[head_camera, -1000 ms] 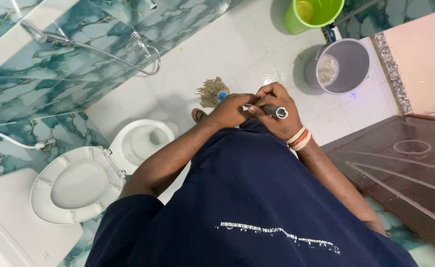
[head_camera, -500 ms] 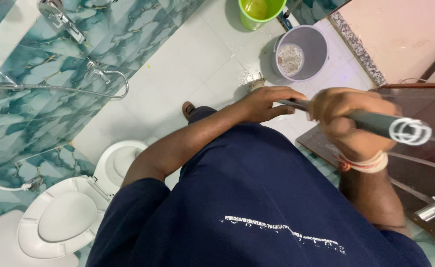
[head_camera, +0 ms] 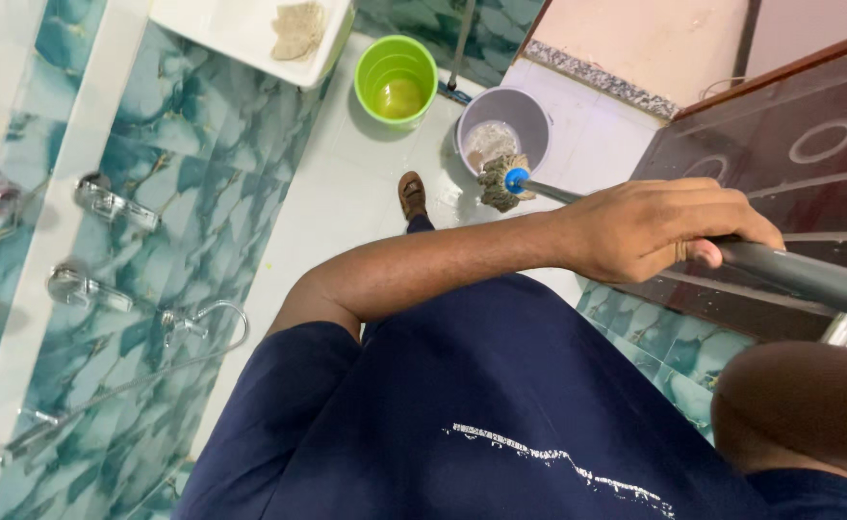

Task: The person mops the floor of a bathroom using a mop and water from a bucket, moving the mop around the toilet and across the tiles.

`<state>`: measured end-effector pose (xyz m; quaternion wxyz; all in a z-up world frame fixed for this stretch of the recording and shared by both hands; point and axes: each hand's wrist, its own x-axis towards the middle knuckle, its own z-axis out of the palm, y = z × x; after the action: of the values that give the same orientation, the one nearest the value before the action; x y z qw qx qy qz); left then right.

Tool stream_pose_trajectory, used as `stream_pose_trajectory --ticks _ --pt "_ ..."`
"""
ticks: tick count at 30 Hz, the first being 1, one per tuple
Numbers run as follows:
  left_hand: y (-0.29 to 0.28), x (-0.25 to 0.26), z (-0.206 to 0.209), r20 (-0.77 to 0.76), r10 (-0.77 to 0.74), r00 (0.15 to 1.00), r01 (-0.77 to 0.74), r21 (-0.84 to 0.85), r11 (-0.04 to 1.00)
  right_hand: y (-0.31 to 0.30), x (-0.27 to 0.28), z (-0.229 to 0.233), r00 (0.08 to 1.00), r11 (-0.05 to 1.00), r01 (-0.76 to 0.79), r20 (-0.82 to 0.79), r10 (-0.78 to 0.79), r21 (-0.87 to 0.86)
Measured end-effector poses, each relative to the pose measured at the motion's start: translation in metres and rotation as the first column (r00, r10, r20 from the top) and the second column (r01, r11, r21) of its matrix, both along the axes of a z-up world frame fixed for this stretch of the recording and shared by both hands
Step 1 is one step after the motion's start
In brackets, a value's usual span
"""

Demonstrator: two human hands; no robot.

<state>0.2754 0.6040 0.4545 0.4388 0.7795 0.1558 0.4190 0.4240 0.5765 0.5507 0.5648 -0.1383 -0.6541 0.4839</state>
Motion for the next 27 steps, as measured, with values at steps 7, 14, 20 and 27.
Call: stream_pose_trajectory --ticks 7,14,20,27 --pt "0.093 -0.032 -0.045 -0.115 -0.071 0.991 0.063 -0.072 0.995 0.081 -0.023 0.016 0.978 0.978 0.199 -0.081 -0.194 0.059" --pt "0.173 -0.085 -0.168 -0.256 0.049 0.965 -0.129 -0.308 0.943 0.161 -0.078 -0.139 0.897 0.881 0.426 0.226 -0.381 -0.206" --pt "0.22 -0.088 -0.288 -0.437 0.107 0.893 -0.288 -0.371 0.883 0.207 -0.099 -0.282 0.814 0.758 0.495 0.532 -0.233 -0.425" --pt "0.231 -0.077 -0.321 -0.358 0.179 0.916 -0.326 -0.407 0.853 0.252 -0.056 -0.293 0.814 0.815 0.196 0.553 0.174 -0.545"
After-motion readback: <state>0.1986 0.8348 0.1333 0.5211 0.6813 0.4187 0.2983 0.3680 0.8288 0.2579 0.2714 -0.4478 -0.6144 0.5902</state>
